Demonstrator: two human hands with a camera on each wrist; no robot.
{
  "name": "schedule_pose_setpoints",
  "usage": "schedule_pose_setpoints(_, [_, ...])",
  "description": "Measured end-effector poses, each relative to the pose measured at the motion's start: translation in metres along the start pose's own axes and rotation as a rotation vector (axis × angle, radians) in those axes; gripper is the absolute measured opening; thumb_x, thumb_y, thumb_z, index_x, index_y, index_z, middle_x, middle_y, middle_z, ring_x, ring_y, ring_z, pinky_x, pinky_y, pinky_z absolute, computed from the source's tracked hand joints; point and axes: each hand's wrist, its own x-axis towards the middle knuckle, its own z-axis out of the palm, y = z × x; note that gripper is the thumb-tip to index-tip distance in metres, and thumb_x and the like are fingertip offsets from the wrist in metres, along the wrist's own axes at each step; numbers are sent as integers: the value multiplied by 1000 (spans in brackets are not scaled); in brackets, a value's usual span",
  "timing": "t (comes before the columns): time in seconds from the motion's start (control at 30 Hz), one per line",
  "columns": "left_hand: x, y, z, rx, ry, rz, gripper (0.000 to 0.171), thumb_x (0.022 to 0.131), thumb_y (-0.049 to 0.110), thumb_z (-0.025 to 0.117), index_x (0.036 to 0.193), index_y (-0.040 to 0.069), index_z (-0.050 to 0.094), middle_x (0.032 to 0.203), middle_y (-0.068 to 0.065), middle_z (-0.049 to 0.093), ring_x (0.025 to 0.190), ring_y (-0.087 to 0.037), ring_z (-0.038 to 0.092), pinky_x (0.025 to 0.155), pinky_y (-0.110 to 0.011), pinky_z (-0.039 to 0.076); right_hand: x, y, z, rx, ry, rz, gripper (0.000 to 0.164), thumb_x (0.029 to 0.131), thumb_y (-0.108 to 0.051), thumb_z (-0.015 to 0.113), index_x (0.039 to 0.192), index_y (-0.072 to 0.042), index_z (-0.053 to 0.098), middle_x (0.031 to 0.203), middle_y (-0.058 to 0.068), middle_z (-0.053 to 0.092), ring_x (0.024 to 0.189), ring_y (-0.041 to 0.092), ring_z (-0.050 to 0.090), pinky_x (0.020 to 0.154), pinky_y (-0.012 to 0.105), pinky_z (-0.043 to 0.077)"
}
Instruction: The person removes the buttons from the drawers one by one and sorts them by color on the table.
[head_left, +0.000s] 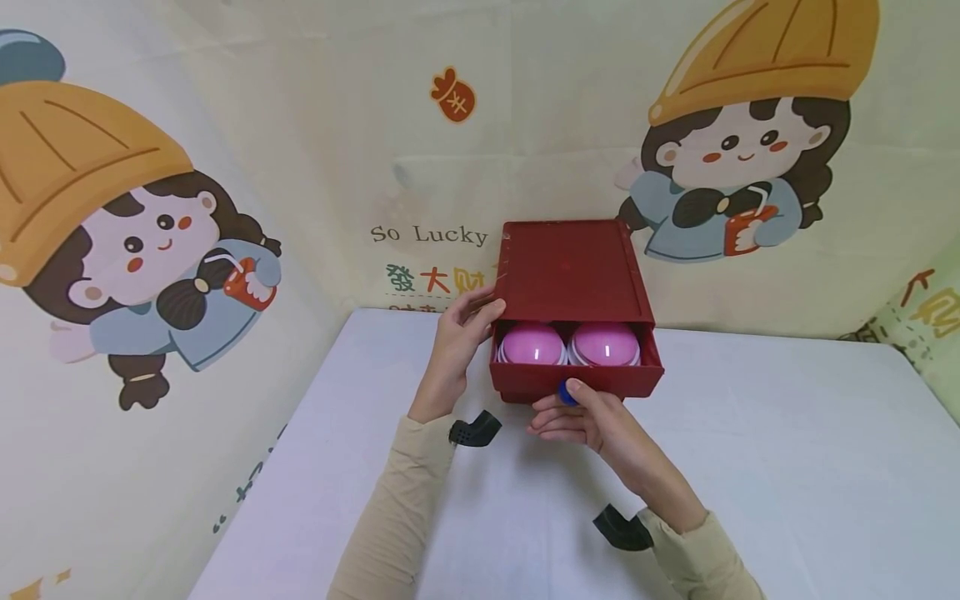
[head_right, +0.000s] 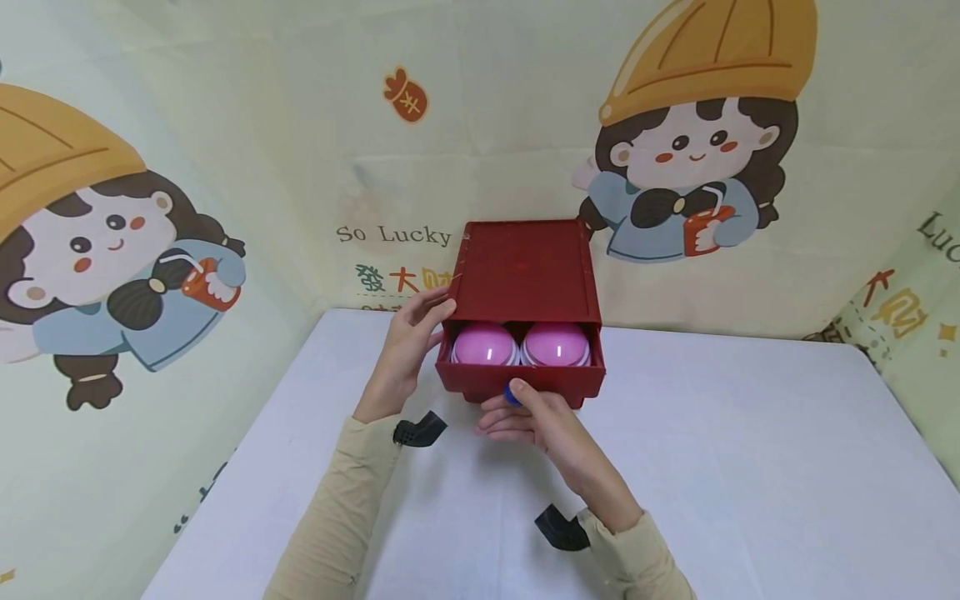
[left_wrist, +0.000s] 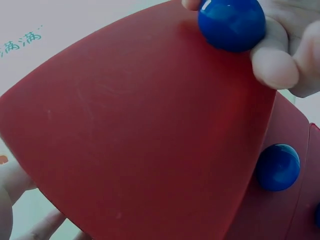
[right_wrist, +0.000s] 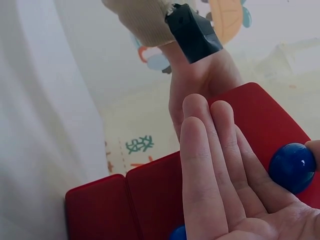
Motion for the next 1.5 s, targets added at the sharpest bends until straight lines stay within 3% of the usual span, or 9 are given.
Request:
schedule_pose_setpoints(0.2, [0, -1, -1, -13, -16, 12, 49, 78, 37, 72, 121, 18, 58, 119, -2, 57, 107, -16, 57, 90, -37, 47, -3, 0, 2, -16, 9, 14, 57, 99, -38, 35, 114, 14, 53, 106, 31, 59, 98, 38, 61, 86, 39, 49])
schedule_pose_setpoints(0.5, [-1, -1, -2, -8, -13, 13, 49, 78, 38, 72, 121, 19, 58, 119, -2, 57, 107, -15, 57, 89, -35, 47, -6, 0, 4, -22, 7, 25, 53, 99, -39, 35, 112, 8, 58, 106, 29, 60, 97, 36, 62, 86, 39, 49])
schedule_pose_setpoints(0.77, [-1, -1, -2, -7, -14, 9, 48, 79, 38, 72, 121, 20, 58, 119, -1, 57, 107, -15, 57, 89, -34, 47, -8, 1, 5, -18, -4, 23, 57, 100, -38, 34, 114, 13, 54, 106, 32, 59, 97, 37, 61, 86, 39, 49])
schedule_pose_setpoints(1.1, [0, -1, -3, -2, -33, 15, 49, 79, 39, 71, 121, 18, 57, 119, -3, 57, 107, -16, 57, 91, -35, 46, -11, 1, 7, -15, -10, 21, 55, 100, -37, 34, 115, 13, 53, 103, 21, 64, 98, 39, 61, 85, 39, 49])
schedule_pose_setpoints(1.33, [0, -1, -4, 11, -41, 26, 49, 80, 39, 70, 122, 18, 56, 120, -2, 57, 108, -15, 56, 91, -36, 46, -14, 1, 8, -6, -5, 27, 52, 100, -35, 35, 114, 12, 54, 105, 26, 62, 97, 38, 61, 85, 38, 49])
schedule_pose_setpoints(1.5, [0, -2, -5, 14, -55, 43, 50, 81, 38, 69, 124, 18, 56, 121, -1, 56, 109, -16, 56, 91, -38, 46, -15, 1, 10, -14, 8, 55, 56, 100, -37, 34, 117, 13, 52, 105, 21, 64, 98, 38, 61, 85, 38, 49])
